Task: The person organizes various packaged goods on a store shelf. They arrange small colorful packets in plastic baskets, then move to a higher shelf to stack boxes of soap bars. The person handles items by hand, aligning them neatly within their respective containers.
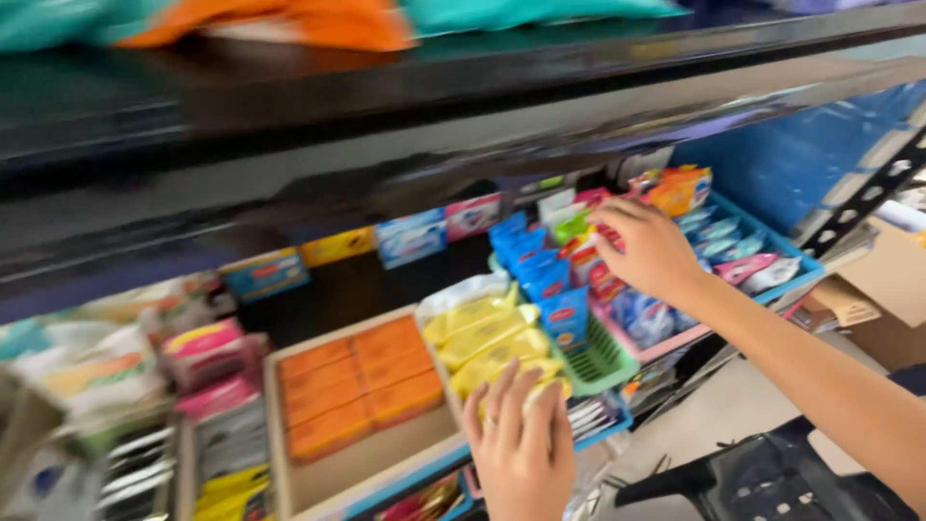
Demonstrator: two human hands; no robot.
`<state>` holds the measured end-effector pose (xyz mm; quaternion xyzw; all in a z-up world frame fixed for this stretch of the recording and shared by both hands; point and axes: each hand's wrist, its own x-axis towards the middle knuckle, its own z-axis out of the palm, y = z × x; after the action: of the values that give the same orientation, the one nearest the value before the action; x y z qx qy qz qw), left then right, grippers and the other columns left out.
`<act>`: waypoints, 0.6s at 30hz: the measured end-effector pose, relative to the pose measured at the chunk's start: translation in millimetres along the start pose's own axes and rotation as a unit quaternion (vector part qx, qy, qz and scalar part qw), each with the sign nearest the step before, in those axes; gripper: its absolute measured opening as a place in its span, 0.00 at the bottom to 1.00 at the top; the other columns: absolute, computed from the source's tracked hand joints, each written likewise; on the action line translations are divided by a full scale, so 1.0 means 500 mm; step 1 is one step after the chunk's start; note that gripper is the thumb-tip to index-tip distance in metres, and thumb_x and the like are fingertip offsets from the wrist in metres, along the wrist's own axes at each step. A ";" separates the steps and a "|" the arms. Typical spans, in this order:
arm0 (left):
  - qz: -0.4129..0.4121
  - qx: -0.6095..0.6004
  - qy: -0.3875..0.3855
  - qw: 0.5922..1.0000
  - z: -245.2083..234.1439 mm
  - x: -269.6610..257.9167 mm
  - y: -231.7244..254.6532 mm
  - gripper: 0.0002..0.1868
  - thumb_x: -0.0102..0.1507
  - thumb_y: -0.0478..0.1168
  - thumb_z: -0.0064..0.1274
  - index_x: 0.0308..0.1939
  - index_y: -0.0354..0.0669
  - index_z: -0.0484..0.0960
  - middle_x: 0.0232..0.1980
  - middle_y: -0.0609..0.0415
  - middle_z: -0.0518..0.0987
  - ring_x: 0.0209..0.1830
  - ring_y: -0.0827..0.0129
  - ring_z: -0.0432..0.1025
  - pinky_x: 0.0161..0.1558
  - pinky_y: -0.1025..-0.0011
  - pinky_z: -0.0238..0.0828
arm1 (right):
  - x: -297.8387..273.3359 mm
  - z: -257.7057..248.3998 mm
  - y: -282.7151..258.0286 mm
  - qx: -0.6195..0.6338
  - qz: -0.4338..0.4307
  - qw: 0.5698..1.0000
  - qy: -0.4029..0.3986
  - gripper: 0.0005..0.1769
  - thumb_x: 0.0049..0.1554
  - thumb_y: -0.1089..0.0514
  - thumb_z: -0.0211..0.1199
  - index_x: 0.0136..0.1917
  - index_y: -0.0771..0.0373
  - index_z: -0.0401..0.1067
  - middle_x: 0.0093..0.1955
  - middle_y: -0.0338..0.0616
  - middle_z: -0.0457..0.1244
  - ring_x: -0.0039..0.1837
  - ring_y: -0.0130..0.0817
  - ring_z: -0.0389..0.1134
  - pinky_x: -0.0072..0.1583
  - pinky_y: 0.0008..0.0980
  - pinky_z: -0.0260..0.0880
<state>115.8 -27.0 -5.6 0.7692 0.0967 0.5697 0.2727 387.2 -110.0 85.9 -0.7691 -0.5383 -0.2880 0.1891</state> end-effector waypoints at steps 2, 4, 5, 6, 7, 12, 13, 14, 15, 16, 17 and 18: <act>0.027 -0.010 0.000 1.000 0.055 -0.010 0.027 0.09 0.59 0.35 0.60 0.43 0.46 0.83 0.52 0.52 0.82 0.62 0.54 0.75 0.64 0.50 0.63 | -0.022 -0.015 0.062 -0.019 0.012 1.000 -0.002 0.11 0.57 0.57 0.64 0.52 0.64 0.75 0.55 0.50 0.68 0.55 0.53 0.70 0.56 0.45 0.71; 0.050 -0.018 0.006 0.999 0.124 -0.016 0.053 0.10 0.58 0.35 0.60 0.43 0.46 0.83 0.52 0.52 0.82 0.62 0.55 0.76 0.64 0.50 0.64 | -0.034 -0.028 0.121 -0.038 0.016 0.999 -0.006 0.11 0.58 0.57 0.65 0.52 0.63 0.75 0.55 0.50 0.68 0.55 0.54 0.70 0.56 0.45 0.71; 0.065 -0.038 0.001 0.997 0.161 -0.020 0.065 0.10 0.59 0.35 0.60 0.44 0.45 0.83 0.53 0.51 0.81 0.62 0.55 0.76 0.64 0.52 0.66 | -0.040 -0.031 0.146 -0.034 0.025 0.999 -0.019 0.12 0.57 0.57 0.65 0.52 0.64 0.75 0.54 0.50 0.68 0.55 0.54 0.69 0.56 0.45 0.71; 0.079 -0.057 -0.004 0.995 0.197 -0.024 0.076 0.10 0.60 0.34 0.60 0.46 0.43 0.83 0.54 0.50 0.81 0.62 0.55 0.76 0.64 0.54 0.68 | -0.047 -0.033 0.170 -0.030 0.034 0.998 -0.032 0.13 0.55 0.57 0.65 0.52 0.64 0.75 0.54 0.51 0.68 0.55 0.54 0.69 0.56 0.46 0.71; 0.076 -0.060 0.000 0.995 0.235 -0.037 0.074 0.10 0.60 0.34 0.60 0.46 0.43 0.83 0.54 0.50 0.81 0.62 0.55 0.76 0.64 0.54 0.68 | -0.054 -0.033 0.200 -0.034 0.030 0.998 -0.035 0.13 0.55 0.57 0.65 0.52 0.64 0.75 0.54 0.51 0.68 0.55 0.54 0.69 0.56 0.46 0.71; 0.089 0.097 0.012 0.991 0.376 -0.085 0.066 0.12 0.61 0.40 0.59 0.48 0.48 0.85 0.52 0.56 0.82 0.56 0.65 0.77 0.56 0.61 0.68 | -0.084 -0.026 0.369 -0.013 0.004 0.998 -0.055 0.11 0.57 0.58 0.64 0.52 0.65 0.75 0.57 0.52 0.68 0.60 0.54 0.70 0.61 0.44 0.70; 0.079 0.093 0.002 0.993 0.377 -0.086 0.075 0.12 0.61 0.40 0.59 0.48 0.48 0.85 0.52 0.56 0.82 0.56 0.65 0.77 0.56 0.61 0.68 | -0.096 -0.025 0.403 -0.012 0.011 0.998 -0.068 0.11 0.57 0.58 0.64 0.52 0.65 0.75 0.57 0.52 0.68 0.60 0.54 0.70 0.61 0.44 0.70; 0.072 0.128 0.006 0.989 0.379 -0.086 0.084 0.11 0.61 0.43 0.59 0.47 0.50 0.85 0.50 0.58 0.82 0.54 0.68 0.77 0.53 0.62 0.66 | -0.108 -0.024 0.438 0.023 0.026 0.994 -0.105 0.14 0.58 0.56 0.64 0.55 0.65 0.74 0.57 0.52 0.69 0.60 0.51 0.71 0.62 0.43 0.71; 0.069 0.163 0.006 0.984 0.376 -0.083 0.089 0.10 0.61 0.45 0.60 0.45 0.52 0.85 0.48 0.61 0.82 0.51 0.70 0.77 0.51 0.64 0.64 | -0.123 -0.022 0.468 0.060 0.045 0.987 -0.139 0.16 0.59 0.55 0.64 0.58 0.64 0.74 0.57 0.52 0.69 0.61 0.49 0.72 0.62 0.42 0.71; 0.063 0.159 -0.007 0.985 0.374 -0.091 0.105 0.10 0.61 0.45 0.60 0.45 0.52 0.85 0.48 0.61 0.82 0.51 0.70 0.77 0.51 0.64 0.64 | -0.145 -0.025 0.474 0.063 0.057 0.985 -0.148 0.16 0.59 0.55 0.64 0.58 0.64 0.74 0.57 0.52 0.69 0.61 0.49 0.72 0.62 0.42 0.71; 0.043 0.172 0.009 0.984 0.377 -0.079 0.111 0.09 0.61 0.48 0.62 0.43 0.53 0.85 0.46 0.63 0.81 0.49 0.71 0.77 0.50 0.64 0.62 | -0.139 -0.027 0.484 0.068 -0.010 0.983 -0.168 0.19 0.60 0.54 0.64 0.61 0.64 0.73 0.61 0.55 0.67 0.64 0.52 0.69 0.64 0.44 0.68; 0.024 0.185 0.025 0.982 0.376 -0.066 0.118 0.10 0.61 0.51 0.64 0.40 0.55 0.84 0.43 0.64 0.80 0.47 0.71 0.77 0.50 0.64 0.59 | -0.132 -0.032 0.490 0.073 -0.076 0.977 -0.187 0.21 0.61 0.54 0.63 0.65 0.64 0.71 0.65 0.57 0.65 0.66 0.54 0.66 0.66 0.46 0.66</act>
<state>270.1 -149.2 -39.5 0.7941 0.1890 0.5672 0.1099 596.3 -252.4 60.2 -0.7506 -0.6404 -0.1121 0.1180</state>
